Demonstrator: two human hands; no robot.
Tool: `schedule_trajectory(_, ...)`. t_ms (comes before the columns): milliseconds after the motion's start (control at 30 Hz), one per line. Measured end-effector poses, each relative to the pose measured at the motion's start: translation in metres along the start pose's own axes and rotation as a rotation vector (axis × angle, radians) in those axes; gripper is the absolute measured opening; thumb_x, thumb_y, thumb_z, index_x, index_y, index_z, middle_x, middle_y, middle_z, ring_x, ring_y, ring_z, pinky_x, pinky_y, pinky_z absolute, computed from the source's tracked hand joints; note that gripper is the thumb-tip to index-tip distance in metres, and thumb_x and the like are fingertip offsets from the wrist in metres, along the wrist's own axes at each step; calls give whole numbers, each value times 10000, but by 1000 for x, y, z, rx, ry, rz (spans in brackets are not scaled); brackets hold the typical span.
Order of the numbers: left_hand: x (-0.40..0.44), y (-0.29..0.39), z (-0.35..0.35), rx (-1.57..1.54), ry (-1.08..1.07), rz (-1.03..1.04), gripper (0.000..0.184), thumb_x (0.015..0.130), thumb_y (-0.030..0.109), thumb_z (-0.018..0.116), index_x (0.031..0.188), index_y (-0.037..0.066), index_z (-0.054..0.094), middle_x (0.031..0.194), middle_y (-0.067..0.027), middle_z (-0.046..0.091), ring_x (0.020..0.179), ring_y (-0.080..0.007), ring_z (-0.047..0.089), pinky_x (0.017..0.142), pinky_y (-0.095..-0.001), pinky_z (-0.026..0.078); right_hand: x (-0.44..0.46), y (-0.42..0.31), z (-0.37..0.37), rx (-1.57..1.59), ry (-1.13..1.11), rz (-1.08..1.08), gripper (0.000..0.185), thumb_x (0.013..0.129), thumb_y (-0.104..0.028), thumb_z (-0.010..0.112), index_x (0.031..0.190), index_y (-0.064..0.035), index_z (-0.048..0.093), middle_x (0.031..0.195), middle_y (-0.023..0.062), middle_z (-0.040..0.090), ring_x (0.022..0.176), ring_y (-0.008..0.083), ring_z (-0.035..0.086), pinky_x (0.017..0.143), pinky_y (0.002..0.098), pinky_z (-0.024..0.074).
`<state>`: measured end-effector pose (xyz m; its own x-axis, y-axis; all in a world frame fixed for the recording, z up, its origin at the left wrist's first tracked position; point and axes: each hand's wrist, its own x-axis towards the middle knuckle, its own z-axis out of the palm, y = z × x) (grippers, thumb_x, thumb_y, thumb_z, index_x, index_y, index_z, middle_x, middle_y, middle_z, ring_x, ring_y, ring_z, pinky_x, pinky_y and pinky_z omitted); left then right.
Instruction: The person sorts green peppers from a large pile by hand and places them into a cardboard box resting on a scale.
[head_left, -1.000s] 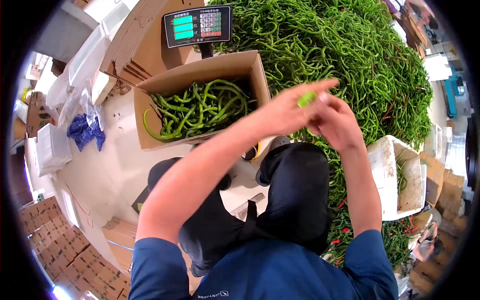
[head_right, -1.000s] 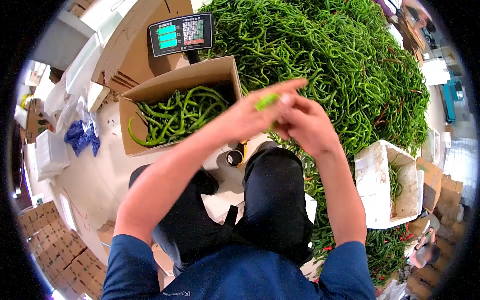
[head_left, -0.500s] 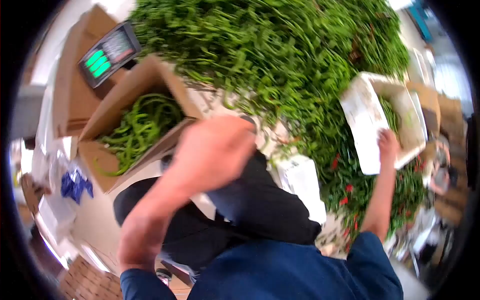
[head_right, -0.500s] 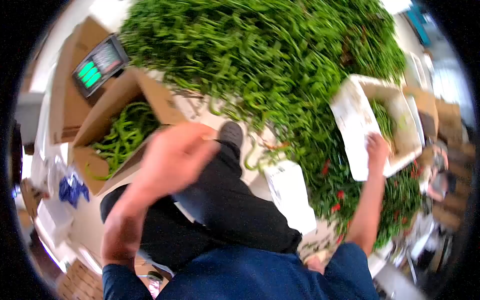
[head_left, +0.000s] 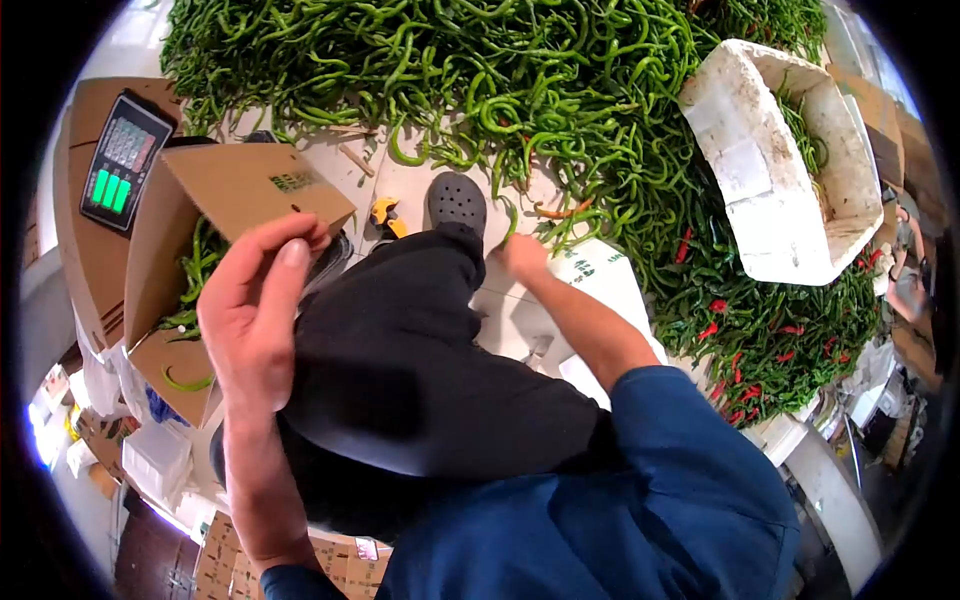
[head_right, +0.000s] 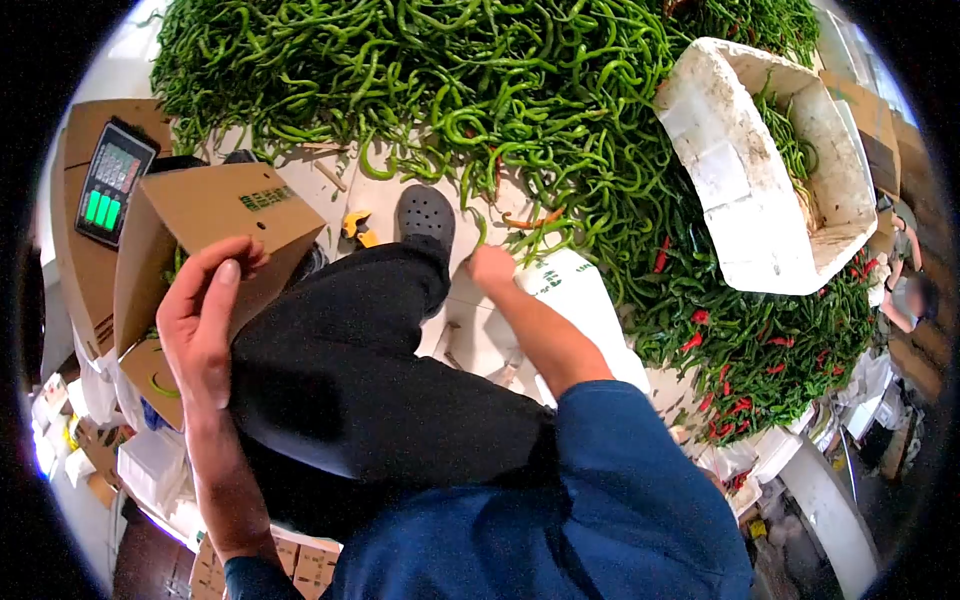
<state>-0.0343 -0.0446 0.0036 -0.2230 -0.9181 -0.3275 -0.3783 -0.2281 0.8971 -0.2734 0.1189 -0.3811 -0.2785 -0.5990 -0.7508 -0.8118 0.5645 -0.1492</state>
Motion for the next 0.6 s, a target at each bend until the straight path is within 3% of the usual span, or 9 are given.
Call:
schedule_trajectory(133, 10, 0, 5, -54, -42, -74, 231, 989, 62, 547, 1156, -68, 639, 1062, -109, 687, 1021, -162, 641, 961, -280, 471, -6, -8, 11, 15, 30, -59, 214, 750, -188, 646, 826, -10, 737, 956, 216, 714, 898, 388, 700, 789, 463, 562)
schedule_trajectory(233, 18, 7, 11, -33, -101, -59, 241, 990, 75, 545, 1157, -70, 638, 1061, -111, 687, 1024, -162, 641, 961, -284, 470, -42, -8, -41, 233, 116, 5, 234, 771, -170, 614, 880, 16, 704, 910, 254, 691, 866, 437, 676, 803, 494, 542)
schedule_trajectory(333, 21, 9, 17, -24, -154, -44, 248, 990, 86, 542, 1156, -73, 638, 1062, -109, 688, 1024, -160, 640, 961, -286, 470, -49, 46, -83, 383, 287, -21, 247, 783, -99, 577, 986, 0, 677, 876, 266, 681, 855, 452, 663, 806, 494, 528)
schedule_trajectory(400, 24, 12, 20, -15, -179, -28, 249, 990, 89, 541, 1152, -73, 639, 1062, -106, 688, 1023, -161, 641, 961, -289, 471, -21, 106, -102, 287, 403, -83, 283, 776, -53, 576, 1045, -16, 659, 862, 256, 684, 841, 445, 663, 783, 490, 525)
schedule_trajectory(467, 26, 17, 26, 0, -206, -10, 249, 989, 91, 540, 1147, -72, 640, 1059, -104, 688, 1022, -163, 642, 963, -292, 472, 5, 150, -113, 301, 289, -30, 303, 770, -39, 584, 1062, -7, 656, 877, 246, 687, 825, 438, 663, 778, 474, 529)
schedule_trajectory(533, 27, 17, 28, -10, -196, -33, 246, 988, 89, 539, 1142, -72, 642, 1058, -106, 688, 1020, -164, 642, 966, -297, 475, 12, 159, -126, 754, -98, 228, 297, 766, -37, 586, 1044, -17, 689, 910, 229, 700, 841, 415, 673, 794, 440, 534)
schedule_trajectory(567, 26, 17, 28, -17, -190, -47, 245, 987, 88, 538, 1139, -72, 643, 1057, -107, 688, 1019, -164, 643, 967, -299, 476, 12, 154, -129, 699, -108, 255, 314, 765, -22, 564, 1047, -36, 701, 933, 226, 704, 866, 398, 683, 794, 443, 537)
schedule_trajectory(600, 25, 17, 28, -20, -177, -60, 245, 987, 86, 536, 1140, -73, 643, 1057, -110, 687, 1019, -165, 643, 968, -301, 478, 13, 155, -121, 515, -23, 127, 322, 765, -21, 561, 1056, -41, 696, 932, 228, 703, 873, 395, 684, 796, 450, 538)
